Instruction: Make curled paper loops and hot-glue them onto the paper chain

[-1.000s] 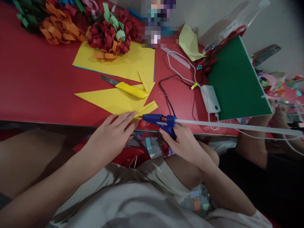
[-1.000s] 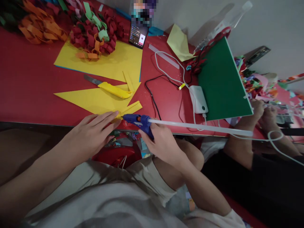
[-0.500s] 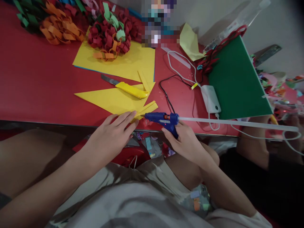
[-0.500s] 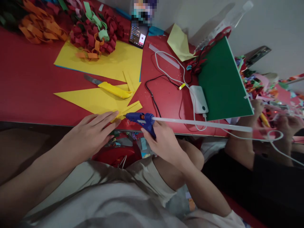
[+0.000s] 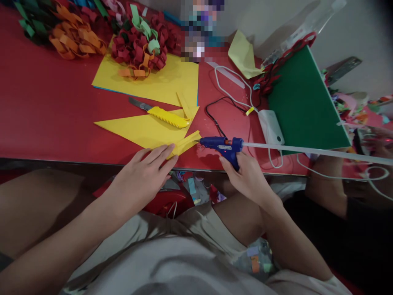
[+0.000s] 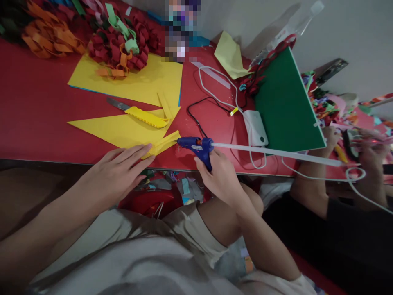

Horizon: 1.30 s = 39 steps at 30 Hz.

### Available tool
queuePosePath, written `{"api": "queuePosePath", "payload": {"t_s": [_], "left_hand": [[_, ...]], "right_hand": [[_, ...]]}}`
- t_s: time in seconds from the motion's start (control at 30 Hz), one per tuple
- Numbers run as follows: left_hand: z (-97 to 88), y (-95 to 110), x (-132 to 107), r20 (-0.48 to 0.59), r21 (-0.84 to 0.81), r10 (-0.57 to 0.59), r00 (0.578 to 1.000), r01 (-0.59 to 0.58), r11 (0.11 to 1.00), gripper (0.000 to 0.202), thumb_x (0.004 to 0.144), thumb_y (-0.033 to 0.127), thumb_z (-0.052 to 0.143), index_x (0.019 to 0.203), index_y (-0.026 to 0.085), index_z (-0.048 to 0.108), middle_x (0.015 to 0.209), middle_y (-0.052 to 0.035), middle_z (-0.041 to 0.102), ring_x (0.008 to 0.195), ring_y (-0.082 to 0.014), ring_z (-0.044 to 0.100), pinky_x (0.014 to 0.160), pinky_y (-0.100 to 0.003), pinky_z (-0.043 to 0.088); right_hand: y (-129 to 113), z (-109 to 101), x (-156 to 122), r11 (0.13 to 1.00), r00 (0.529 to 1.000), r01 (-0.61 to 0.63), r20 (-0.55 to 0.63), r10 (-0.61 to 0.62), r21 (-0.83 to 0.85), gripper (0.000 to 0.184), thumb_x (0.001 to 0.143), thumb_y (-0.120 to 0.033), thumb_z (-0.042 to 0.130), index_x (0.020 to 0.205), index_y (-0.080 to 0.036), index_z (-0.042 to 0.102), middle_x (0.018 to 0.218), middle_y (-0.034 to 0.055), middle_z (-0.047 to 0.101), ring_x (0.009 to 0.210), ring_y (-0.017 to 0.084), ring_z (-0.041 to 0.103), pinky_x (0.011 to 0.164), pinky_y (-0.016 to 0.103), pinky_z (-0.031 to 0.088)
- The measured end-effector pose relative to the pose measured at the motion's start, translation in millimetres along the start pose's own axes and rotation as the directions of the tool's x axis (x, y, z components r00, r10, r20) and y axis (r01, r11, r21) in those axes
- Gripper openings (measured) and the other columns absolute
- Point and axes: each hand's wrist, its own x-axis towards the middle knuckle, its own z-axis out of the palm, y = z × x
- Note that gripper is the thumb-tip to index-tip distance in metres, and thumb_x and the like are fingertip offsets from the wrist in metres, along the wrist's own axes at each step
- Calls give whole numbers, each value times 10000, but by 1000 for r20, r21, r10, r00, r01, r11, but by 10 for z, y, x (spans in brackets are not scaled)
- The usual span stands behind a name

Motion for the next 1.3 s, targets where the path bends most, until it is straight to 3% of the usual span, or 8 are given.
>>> {"api": "queuePosePath", "payload": {"t_s": [0.43,0.57,0.73,0.83,0.9,0.97,1.03,1.3], "left_hand": [[4,-9,60,-36,30,-17,999,18,999,346,1035,218,414,1300,141,621,1490,-150,543,1327,-316,542,939,-485,498],[16,-13,151,-84,31,-37,996,40,999,284,1031,205,428,1139,151,685,1370,-133,639,1237,-312,594,893,-471,501],[13,-26,259,-160,18,-93,983,97,995,246,1024,209,446,997,159,685,1049,-105,740,1033,-287,653,807,-439,485],[-17,-27,302,-161,19,-119,980,124,992,172,997,208,496,998,158,660,932,-91,727,961,-286,658,798,-432,480],[-36,-21,320,-164,11,-127,978,130,991,128,969,200,537,1026,151,639,936,-97,719,949,-294,658,803,-430,487],[-42,-12,333,-179,-21,-139,974,137,990,146,946,187,556,1071,144,619,970,-110,711,970,-302,658,816,-427,501],[-35,-8,347,-204,-72,-160,966,148,986,191,931,177,556,1114,145,599,1018,-122,699,1001,-302,654,838,-421,516],[35,-39,412,-208,-285,-188,960,125,950,306,899,127,532,1200,185,534,1133,-110,649,1093,-274,634,943,-422,536]], "right_hand": [[254,6,-48,983,981,-121,-137,140,139,342,975,-491,521,772,-215,535,694,37,607,622,195,582,596,316,447],[553,119,-14,987,949,-147,-275,157,59,310,958,-480,527,906,-185,607,954,134,681,890,283,655,793,418,521],[738,223,-46,984,953,-175,-246,174,20,424,937,-520,559,1116,-137,599,1138,196,623,1095,331,595,953,527,494],[585,233,-264,975,907,-223,-370,202,-15,533,871,-563,650,1156,-126,540,1104,188,587,1066,336,562,937,554,485],[381,240,-449,970,844,-245,-492,214,0,347,903,-470,636,1033,-167,529,968,130,575,918,284,560,858,498,501],[144,234,-571,988,850,-150,-507,145,31,133,949,-328,565,942,-214,498,858,70,546,794,231,527,764,415,496],[-71,200,-555,999,920,-17,-391,30,36,37,961,-235,529,933,-227,506,846,63,567,822,231,535,793,402,482],[-250,90,522,977,981,173,-106,-161,121,294,1036,-243,416,1169,-220,677,1165,110,639,1114,257,549,971,429,435]]}}
